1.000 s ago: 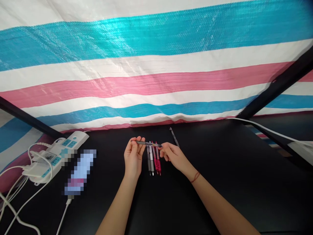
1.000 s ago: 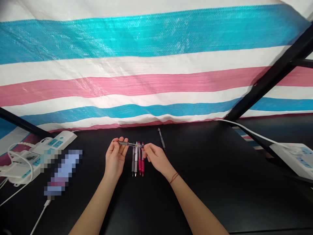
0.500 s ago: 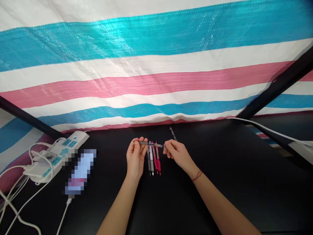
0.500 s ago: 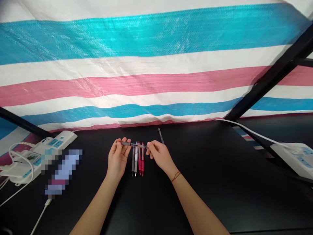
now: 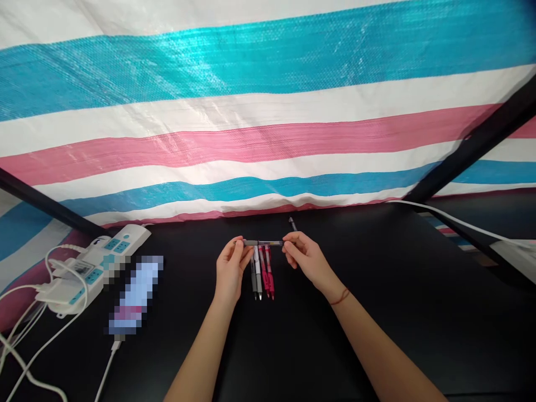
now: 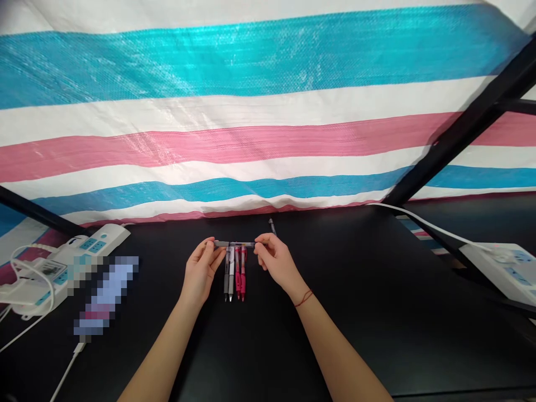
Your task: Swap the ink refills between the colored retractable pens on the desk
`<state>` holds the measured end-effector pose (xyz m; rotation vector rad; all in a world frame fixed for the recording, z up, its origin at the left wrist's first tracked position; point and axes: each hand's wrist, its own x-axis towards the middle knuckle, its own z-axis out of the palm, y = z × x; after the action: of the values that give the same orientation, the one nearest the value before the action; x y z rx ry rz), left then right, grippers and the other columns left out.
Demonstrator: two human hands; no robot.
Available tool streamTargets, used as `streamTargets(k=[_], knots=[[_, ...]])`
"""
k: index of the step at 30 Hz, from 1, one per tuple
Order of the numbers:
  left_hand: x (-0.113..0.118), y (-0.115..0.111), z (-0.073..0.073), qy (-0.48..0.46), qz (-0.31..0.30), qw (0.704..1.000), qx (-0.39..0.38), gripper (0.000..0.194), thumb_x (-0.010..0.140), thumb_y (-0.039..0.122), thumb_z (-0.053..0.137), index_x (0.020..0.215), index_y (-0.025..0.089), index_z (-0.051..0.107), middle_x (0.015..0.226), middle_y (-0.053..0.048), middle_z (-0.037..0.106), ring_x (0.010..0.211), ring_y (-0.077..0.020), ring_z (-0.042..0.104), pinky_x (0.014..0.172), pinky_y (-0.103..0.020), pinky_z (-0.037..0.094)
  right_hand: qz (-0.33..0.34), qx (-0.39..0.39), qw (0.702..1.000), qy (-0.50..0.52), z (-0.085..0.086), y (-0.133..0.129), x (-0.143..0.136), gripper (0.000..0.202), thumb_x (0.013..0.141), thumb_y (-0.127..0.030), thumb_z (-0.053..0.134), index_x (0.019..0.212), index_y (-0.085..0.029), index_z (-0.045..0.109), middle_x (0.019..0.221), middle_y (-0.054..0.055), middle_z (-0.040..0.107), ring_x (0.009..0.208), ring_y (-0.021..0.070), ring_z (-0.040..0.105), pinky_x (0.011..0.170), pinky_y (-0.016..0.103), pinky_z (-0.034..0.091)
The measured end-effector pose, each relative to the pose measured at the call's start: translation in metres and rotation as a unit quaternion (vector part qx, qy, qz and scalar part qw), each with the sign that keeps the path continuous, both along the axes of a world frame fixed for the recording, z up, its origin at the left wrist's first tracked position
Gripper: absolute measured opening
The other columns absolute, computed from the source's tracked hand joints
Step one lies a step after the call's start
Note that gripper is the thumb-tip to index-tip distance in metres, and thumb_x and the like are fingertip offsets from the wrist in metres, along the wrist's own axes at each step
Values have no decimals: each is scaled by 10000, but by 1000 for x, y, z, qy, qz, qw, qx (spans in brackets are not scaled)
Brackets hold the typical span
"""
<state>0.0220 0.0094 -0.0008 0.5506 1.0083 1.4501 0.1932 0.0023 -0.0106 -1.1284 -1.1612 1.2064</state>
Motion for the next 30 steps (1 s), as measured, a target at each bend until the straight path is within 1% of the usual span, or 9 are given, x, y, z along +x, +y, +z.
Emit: streamTargets(k=[2,4,6,9,12,14,18,24,30], knots=[[0,-1,0,14,-3,1000,-6,255,674,304,763,842,142,659,783,-19,659,755,-137,670,855,-332,527,-23,-1,1000,17,1,0,0,374,715,-486,657,930,-202,546,618,-45,535,455,92,477,399,222,392],[1,-1,-1,14,-8,1000,-10,270,658,307,773,837,140,660,746,-13,651,738,-135,669,842,-330,533,-43,-35,998,19,0,0,1,400,730,-512,632,970,-206,540,652,-30,565,444,98,485,357,214,369],[1,-1,-1,11,-14,1000,-11,277,644,308,781,830,142,660,728,-7,647,722,-133,668,834,-331,537,-47,-67,997,8,-1,1,1,367,766,-541,576,860,-187,551,645,-15,574,393,78,446,319,202,314],[1,-1,-1,13,-15,1000,-12,280,641,307,783,826,138,659,723,-7,648,707,-131,667,833,-336,537,-25,-48,999,-2,-3,1,3,363,774,-523,580,697,-172,527,576,-27,535,367,52,401,334,199,307],[1,-1,-1,13,-8,1000,-12,267,659,302,773,831,137,653,738,-14,655,716,-133,670,848,-342,532,-21,-18,999,17,-3,2,4,352,721,-483,659,879,-183,567,676,-18,571,448,81,496,381,209,382],[0,0,-1,9,-5,1000,-16,250,671,292,766,828,137,648,743,-17,657,719,-135,672,855,-345,528,-31,-37,999,20,-2,2,3,423,713,-497,659,991,-197,551,760,5,599,487,106,549,377,218,401],[1,0,-1,-1,-2,1000,-25,213,695,265,750,826,136,643,743,-23,663,712,-136,675,861,-346,526,-27,-50,998,-5,-4,3,2,360,760,-528,587,800,-171,574,700,19,600,435,92,515,359,219,377],[-1,2,-4,-17,18,999,-40,115,760,218,695,820,140,635,725,-19,664,713,-126,676,848,-326,534,-50,5,999,18,-3,3,4,317,690,-405,671,913,-189,604,646,-4,588,492,111,511,420,247,424],[-4,3,-3,-29,29,998,-40,99,782,207,676,837,139,630,725,-18,658,704,-124,673,839,-325,535,-85,-28,991,96,3,4,7,254,638,-295,663,864,-196,608,653,-5,583,546,125,521,425,237,397]])
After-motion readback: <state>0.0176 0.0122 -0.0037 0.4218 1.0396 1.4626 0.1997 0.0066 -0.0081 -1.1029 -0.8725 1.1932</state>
